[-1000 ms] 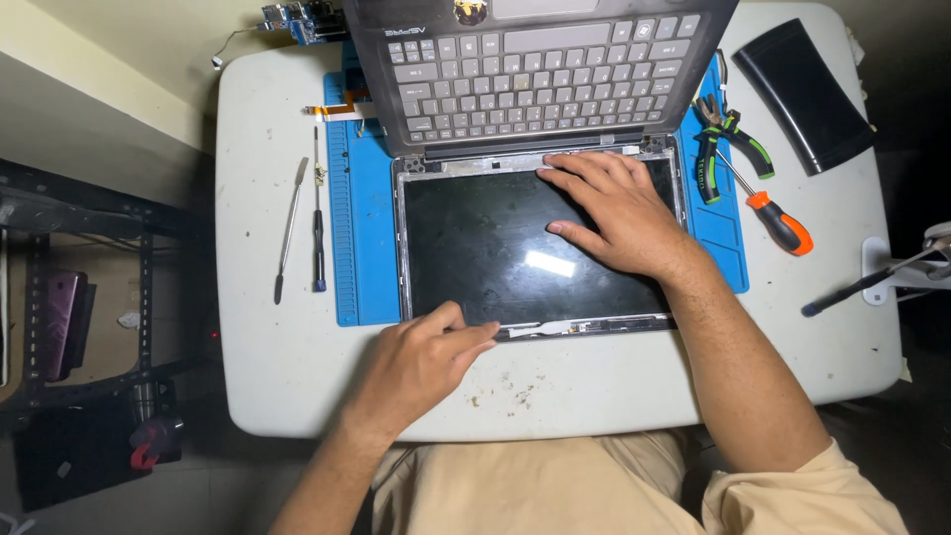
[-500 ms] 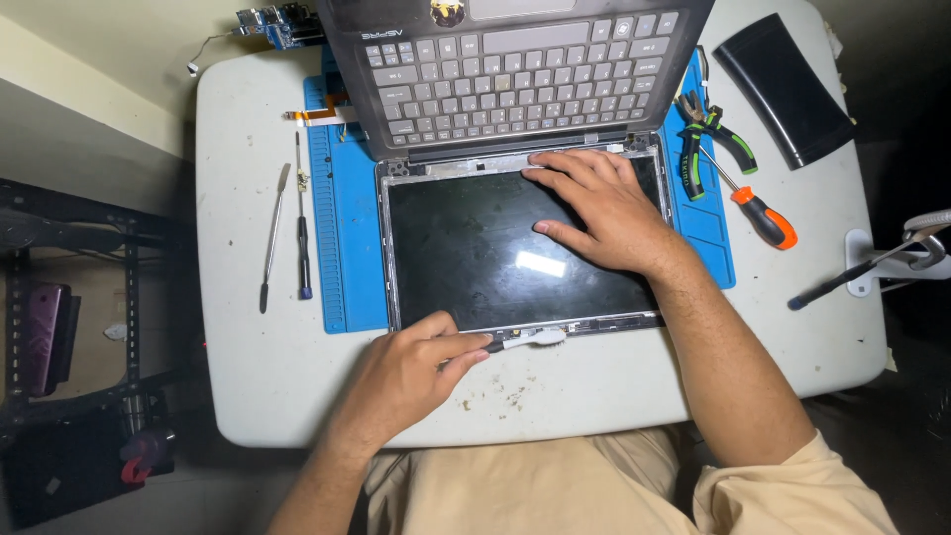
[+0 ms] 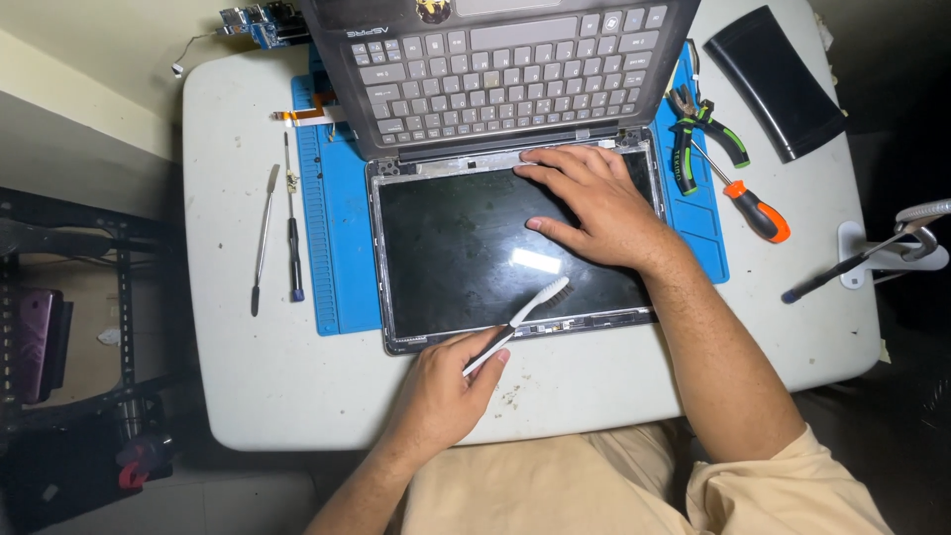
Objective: Cleaning laptop components with a toothbrush and disassembling the internal chassis on a repair bench.
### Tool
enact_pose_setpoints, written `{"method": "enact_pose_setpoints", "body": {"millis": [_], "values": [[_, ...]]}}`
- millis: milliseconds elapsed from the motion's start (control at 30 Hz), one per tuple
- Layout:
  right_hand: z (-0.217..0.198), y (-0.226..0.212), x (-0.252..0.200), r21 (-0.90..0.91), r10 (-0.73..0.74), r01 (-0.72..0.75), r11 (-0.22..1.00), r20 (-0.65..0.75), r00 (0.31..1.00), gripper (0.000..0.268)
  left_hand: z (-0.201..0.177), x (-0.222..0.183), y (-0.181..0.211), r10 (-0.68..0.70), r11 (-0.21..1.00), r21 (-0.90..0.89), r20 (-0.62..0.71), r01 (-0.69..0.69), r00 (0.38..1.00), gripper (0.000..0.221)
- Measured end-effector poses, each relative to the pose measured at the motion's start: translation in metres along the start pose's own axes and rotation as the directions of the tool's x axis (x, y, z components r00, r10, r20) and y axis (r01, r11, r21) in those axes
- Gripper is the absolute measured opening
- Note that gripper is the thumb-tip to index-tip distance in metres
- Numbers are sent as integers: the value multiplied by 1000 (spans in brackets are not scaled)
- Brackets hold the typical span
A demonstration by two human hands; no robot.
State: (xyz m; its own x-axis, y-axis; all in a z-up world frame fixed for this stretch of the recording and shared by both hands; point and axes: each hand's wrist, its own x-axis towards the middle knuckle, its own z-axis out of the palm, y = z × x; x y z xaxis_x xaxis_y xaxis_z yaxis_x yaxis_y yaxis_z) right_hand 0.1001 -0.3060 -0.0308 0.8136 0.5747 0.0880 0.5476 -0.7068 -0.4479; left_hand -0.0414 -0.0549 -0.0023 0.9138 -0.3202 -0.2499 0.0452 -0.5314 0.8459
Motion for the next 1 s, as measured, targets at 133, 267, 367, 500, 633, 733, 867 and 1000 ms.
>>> {"method": "enact_pose_setpoints", "body": {"millis": [133,267,367,500,633,733,867,1000], "values": [[0,0,0,-1,6,-6,1000,-6,1000,58,1,0,2,26,999,-30,-4,-26,1000,38],[0,-1,-1,8,-4,4,1000,-3,1000,58,-3,0,6,0,996,-93,24,2,1000,37],[1,0,-1,10,-1,1,1000,-4,1000,58,-5,1,7,-23,994,-106,45,27,999,35],[0,0,0,16,3,-3,1000,1,1000,59,-4,2,4,-56,992,-113,69,64,996,36],[0,-1,0,9,0,0,1000,-9,1000,58,-3,1,4,-43,990,-132,72,53,996,32],[-1,-1,0,14,4,-4,1000,-3,1000,58,5,-1,-5,71,997,-42,16,-71,997,36],[0,-1,0,13,0,0,1000,-7,1000,58,11,-1,-14,48,996,73,6,-49,999,41],[0,-1,1,6,-9,9,1000,-12,1000,57,10,-1,-14,20,997,77,19,-21,1000,43]]}}
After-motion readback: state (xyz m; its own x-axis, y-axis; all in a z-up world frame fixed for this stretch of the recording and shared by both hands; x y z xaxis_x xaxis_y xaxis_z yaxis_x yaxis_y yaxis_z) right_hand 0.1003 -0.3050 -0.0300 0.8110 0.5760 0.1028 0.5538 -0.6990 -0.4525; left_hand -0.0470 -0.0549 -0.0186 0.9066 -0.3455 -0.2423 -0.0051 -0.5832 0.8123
